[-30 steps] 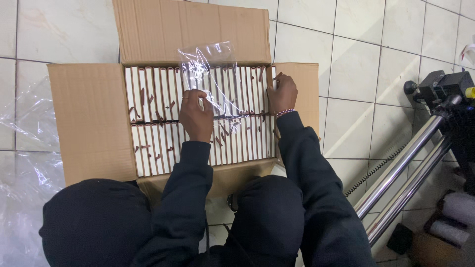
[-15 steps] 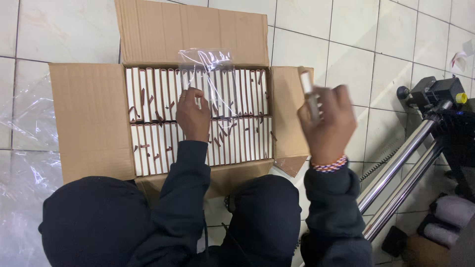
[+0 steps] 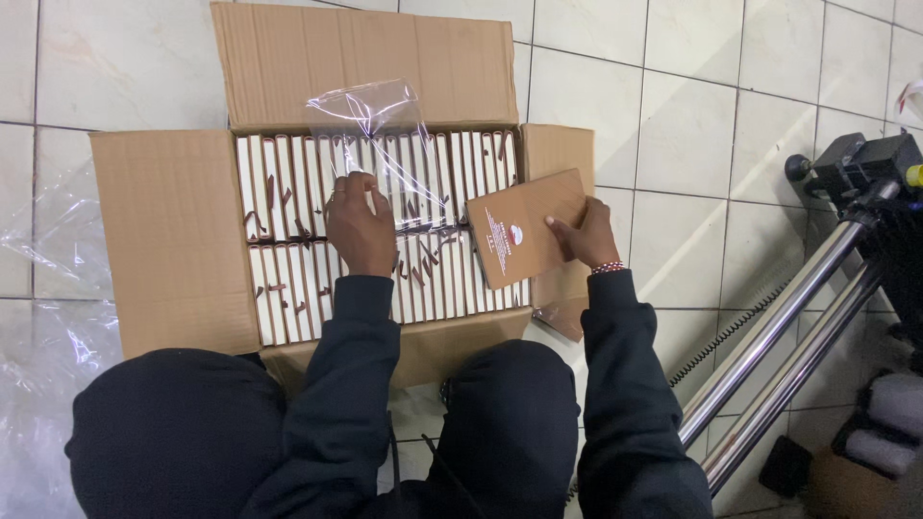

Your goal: The person takes individual notebooks from a box, places them into plastic sleeves, and folds the sleeves to seal them before placing the packaged notebooks into a second box.

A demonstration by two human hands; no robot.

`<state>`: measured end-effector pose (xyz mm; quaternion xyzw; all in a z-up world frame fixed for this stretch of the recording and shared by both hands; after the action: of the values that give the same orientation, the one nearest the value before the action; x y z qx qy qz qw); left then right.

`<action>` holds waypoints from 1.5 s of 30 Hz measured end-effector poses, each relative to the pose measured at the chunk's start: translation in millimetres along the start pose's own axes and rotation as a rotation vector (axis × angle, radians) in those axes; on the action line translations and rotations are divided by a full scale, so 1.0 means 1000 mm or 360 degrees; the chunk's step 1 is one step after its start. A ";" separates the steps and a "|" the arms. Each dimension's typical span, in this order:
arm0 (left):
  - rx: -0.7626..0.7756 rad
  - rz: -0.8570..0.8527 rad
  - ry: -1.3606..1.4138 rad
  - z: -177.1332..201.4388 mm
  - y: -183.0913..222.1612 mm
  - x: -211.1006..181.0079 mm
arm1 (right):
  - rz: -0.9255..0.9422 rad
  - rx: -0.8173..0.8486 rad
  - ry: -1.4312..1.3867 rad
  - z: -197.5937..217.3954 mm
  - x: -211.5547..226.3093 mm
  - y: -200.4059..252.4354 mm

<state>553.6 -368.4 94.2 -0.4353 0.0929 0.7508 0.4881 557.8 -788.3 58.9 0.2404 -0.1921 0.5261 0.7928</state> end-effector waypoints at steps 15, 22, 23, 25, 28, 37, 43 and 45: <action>0.0277 -0.0186 0.0002 -0.043 0.030 -0.006 | -0.0906 -0.0174 -0.1746 0.018 -0.057 0.104; 0.0282 -0.0267 0.0048 -0.042 0.033 -0.028 | -0.0740 0.0139 -0.1657 -0.046 -0.049 0.102; 0.0304 -0.0325 0.0072 -0.043 0.035 -0.032 | -0.0692 0.0135 -0.1714 -0.052 -0.045 0.097; 0.0324 -0.0382 0.0094 -0.045 0.037 -0.036 | -0.0643 0.0133 -0.1771 -0.069 -0.037 0.093; 0.0184 -0.0522 0.0023 -0.038 0.036 -0.042 | -0.0707 0.0050 -0.1985 -0.095 -0.031 0.089; -0.0253 0.0243 -0.0010 -0.007 0.040 0.034 | -0.0751 0.0079 -0.2024 -0.123 0.000 0.078; -0.0359 0.0506 0.0071 -0.015 0.042 0.088 | -0.0670 0.0095 -0.2075 -0.110 0.043 0.078; -0.0251 0.0522 0.0075 -0.023 0.042 0.087 | -0.0683 0.0170 -0.2019 -0.129 0.026 0.076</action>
<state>519.7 -345.5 3.8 -0.4688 0.1149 0.8148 0.3212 504.3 -668.2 -17.7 0.5747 -0.5424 0.1224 0.6004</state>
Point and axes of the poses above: each hand's wrist, its own y-axis away from the middle knuckle, its own z-axis out of the back of the hand, x = y × z, the point moved 10 cm from there along -y, towards the middle knuckle, and after that the axes turned 12 degrees about -x, right-handed, at the moved point
